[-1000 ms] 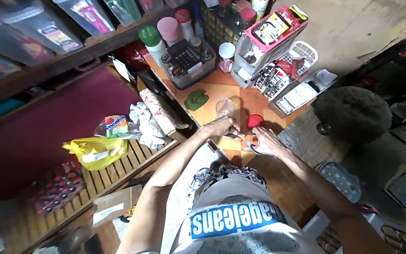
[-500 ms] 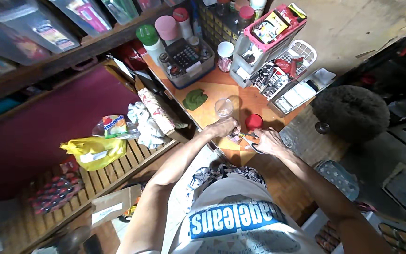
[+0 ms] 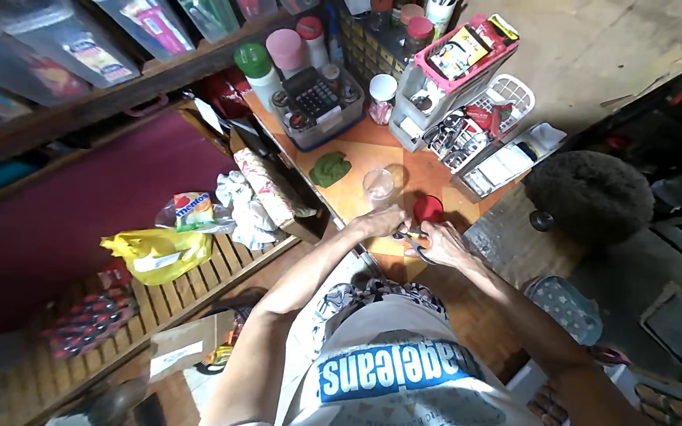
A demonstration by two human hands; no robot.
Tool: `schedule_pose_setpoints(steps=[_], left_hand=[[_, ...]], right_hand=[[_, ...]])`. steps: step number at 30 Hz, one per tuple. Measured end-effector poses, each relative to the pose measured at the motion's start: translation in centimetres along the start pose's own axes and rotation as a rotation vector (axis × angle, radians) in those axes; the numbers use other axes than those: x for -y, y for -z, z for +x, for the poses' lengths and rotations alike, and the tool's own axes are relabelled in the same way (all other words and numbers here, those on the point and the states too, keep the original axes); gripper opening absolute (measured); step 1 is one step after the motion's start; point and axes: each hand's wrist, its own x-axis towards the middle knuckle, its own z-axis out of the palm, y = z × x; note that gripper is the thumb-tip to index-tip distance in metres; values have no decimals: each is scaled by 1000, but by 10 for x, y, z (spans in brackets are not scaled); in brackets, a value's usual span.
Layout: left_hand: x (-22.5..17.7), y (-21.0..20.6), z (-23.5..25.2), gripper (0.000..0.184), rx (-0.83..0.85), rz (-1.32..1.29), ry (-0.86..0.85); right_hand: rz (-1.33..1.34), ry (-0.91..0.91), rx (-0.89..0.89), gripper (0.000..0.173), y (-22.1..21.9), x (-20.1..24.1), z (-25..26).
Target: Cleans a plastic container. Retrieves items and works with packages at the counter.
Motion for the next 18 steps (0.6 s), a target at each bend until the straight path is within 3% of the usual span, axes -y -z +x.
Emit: schedule_pose_setpoints(steps=[3, 7, 11, 13, 18], left_hand=[[3, -2, -1, 18, -7, -26, 9], [0, -8, 4, 19, -20, -34, -33], [-2, -3, -3, 23, -49, -87, -29], [-2, -2, -12, 25, -130, -138, -29], [7, -10, -39, 25, -400, -352, 31]], right_hand=[[-21, 1, -2, 77, -1, 1, 1], [29, 11, -27, 89, -4, 8, 4], [47, -13, -34, 86, -5, 7, 1], [110, -67, 17, 89, -2, -1, -7], [446, -280, 58, 70, 0, -54, -42]])
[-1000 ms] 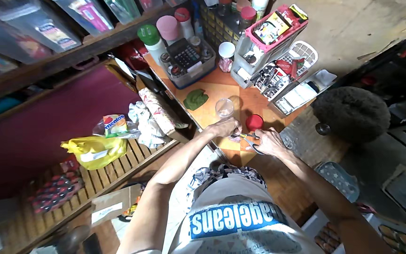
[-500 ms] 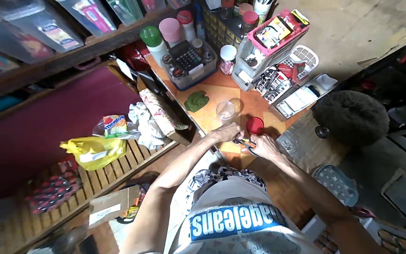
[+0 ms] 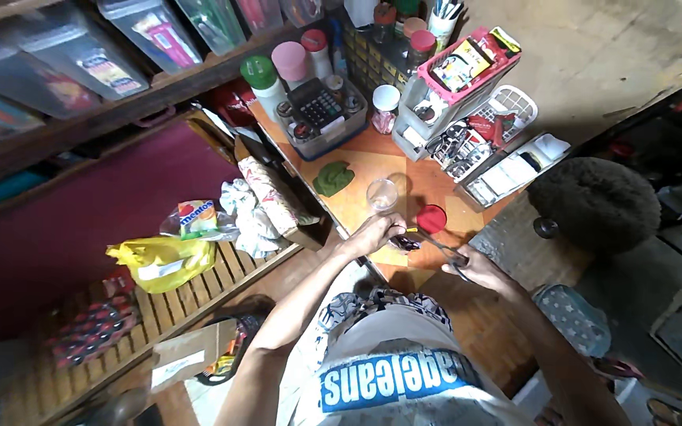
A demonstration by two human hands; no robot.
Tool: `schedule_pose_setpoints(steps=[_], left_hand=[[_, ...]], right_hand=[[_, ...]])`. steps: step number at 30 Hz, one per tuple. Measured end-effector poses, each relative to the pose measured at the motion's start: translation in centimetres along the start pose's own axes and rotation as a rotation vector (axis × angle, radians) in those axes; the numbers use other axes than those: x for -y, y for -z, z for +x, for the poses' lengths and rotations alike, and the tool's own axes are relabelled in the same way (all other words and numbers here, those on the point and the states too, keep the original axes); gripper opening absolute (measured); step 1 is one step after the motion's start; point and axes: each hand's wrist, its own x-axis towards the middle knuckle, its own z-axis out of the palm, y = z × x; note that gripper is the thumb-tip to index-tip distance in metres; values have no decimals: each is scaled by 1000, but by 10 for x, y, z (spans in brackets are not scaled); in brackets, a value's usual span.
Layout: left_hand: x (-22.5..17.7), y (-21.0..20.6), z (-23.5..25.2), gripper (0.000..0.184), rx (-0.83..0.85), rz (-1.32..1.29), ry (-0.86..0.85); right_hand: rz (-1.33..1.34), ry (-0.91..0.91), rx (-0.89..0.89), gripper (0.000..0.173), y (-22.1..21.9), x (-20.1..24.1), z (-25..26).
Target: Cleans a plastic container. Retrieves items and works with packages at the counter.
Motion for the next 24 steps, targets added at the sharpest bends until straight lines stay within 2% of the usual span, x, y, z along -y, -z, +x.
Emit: schedule_pose_setpoints(steps=[3, 7, 11, 12, 15, 17, 19, 21, 22, 24], left_hand=[[6, -8, -8, 28, -103, -121, 40], [4, -17, -13, 28, -168, -177, 80], [1, -19, -23, 27, -212, -213, 101], [0, -20, -25, 26, -231, -223, 101], [3, -21, -31, 26, -301, -266, 109], [5, -24, -33, 25, -340, -289, 119], [4, -28, -31, 25, -367, -317, 129], [0, -32, -29, 25, -381, -340, 137], [-2, -35, -27, 24, -387, -350, 135], [-6, -40, -26, 22, -407, -393, 141]], right_hand=[[50, -135, -60, 66, -3, -1, 5], [33, -96, -135, 58, -37, 31, 32], [14, -80, -122, 67, -66, 55, 53], [8, -59, -126, 65, -68, 61, 54], [41, 110, -254, 39, -73, 73, 51], [145, 307, -403, 37, -73, 83, 43], [170, 434, -349, 50, -72, 95, 33], [17, 470, -281, 65, -76, 101, 32], [-48, 466, -251, 59, -78, 102, 34], [-71, 437, -190, 37, -80, 103, 37]])
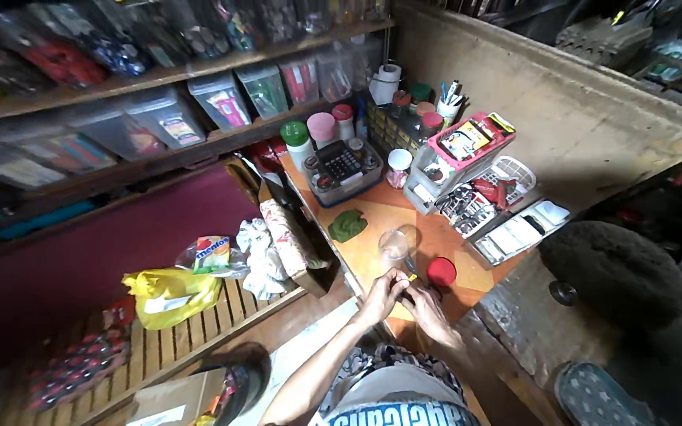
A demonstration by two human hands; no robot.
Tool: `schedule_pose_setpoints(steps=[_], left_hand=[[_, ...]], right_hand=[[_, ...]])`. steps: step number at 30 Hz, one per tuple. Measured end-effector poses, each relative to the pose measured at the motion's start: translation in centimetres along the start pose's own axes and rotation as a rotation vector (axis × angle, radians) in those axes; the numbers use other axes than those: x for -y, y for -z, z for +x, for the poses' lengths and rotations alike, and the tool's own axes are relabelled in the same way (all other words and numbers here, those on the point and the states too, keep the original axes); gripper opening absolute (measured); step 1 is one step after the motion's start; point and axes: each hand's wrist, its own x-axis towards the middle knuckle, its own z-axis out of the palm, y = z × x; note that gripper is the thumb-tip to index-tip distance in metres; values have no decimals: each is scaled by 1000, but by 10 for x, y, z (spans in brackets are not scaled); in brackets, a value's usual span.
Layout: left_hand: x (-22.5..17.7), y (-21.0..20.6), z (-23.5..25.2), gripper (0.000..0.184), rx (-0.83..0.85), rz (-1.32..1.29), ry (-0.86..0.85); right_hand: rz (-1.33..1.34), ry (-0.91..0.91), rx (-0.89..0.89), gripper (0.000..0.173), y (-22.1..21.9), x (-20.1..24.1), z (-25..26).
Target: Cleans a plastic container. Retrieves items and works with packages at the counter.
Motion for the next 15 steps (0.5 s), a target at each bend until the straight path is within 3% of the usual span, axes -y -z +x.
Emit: schedule_pose_setpoints(steps=[2, 4, 6, 8, 11, 13, 15], left_hand=[[-1, -1, -4, 20, -86, -146, 33], [-8, 7, -8, 19, -288, -412, 71], [-21, 37, -8, 13, -522, -652, 51], [-26, 75, -11, 12, -622, -755, -17], [-9, 101, -25, 21, -496, -570, 88], [13, 85, -33, 30, -414, -493, 261], [27, 59, -38, 27, -363, -577, 415]], right_hand=[[12, 2, 22, 34, 0, 0, -2], [-13, 0, 32, 36, 6, -1, -8], [-11, -40, 53, 35, 17, -6, -19], [38, -52, -23, 32, 27, -17, -34], [126, -34, -134, 29, 49, -10, -44], [196, -4, -177, 29, 57, 6, -38], [289, 31, -186, 29, 64, 25, -25]])
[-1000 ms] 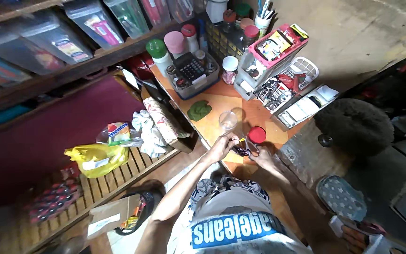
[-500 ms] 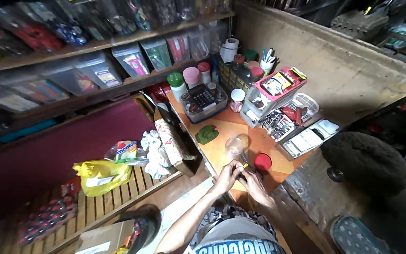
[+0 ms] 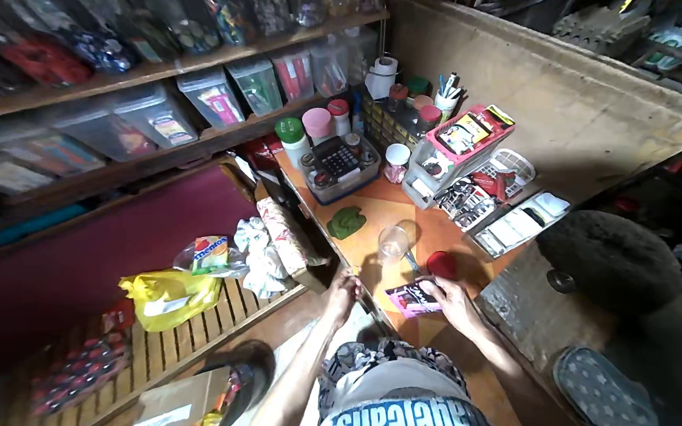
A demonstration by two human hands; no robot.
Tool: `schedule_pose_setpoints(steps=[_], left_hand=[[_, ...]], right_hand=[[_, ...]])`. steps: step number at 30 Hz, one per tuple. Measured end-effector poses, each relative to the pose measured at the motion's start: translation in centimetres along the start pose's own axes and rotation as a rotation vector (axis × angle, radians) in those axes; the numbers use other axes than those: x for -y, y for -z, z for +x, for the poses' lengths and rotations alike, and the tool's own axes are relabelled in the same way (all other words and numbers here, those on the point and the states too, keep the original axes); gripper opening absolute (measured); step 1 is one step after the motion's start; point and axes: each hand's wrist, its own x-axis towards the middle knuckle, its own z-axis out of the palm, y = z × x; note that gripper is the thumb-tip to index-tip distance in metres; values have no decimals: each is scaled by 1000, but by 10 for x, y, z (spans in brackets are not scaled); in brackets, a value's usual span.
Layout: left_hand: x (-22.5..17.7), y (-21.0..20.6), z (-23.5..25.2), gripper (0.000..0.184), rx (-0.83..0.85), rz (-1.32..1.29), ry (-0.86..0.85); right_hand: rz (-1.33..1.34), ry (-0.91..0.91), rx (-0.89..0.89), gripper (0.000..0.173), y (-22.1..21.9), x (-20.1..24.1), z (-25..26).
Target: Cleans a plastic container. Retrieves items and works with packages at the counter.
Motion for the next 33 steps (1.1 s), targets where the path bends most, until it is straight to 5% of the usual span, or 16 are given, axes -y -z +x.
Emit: schedule_pose_setpoints(steps=[3, 6, 9, 10, 13, 25, 33], left_hand=[[14, -23, -15, 43, 99, -235, 179], [-10, -36, -17, 72, 254, -361, 25], [-54, -41, 0, 101, 211, -318, -191], [-65, -39, 8, 95, 189, -233, -255], [-93, -35, 30, 38, 86, 87, -344], [-102, -52, 71, 45, 136, 1031, -352], [-112, -67, 59, 37, 56, 1106, -541]], right_hand=[[158, 59, -28, 29, -5, 31, 26], [303, 149, -56, 30, -13, 47, 64], [472, 219, -89, 30, -28, 49, 107], [527, 205, -79, 30, -33, 49, 118], [606, 88, 11, 33, -35, 48, 135], [453, -166, -71, 38, -45, -16, 141], [458, -13, 3, 45, -38, -25, 139]])
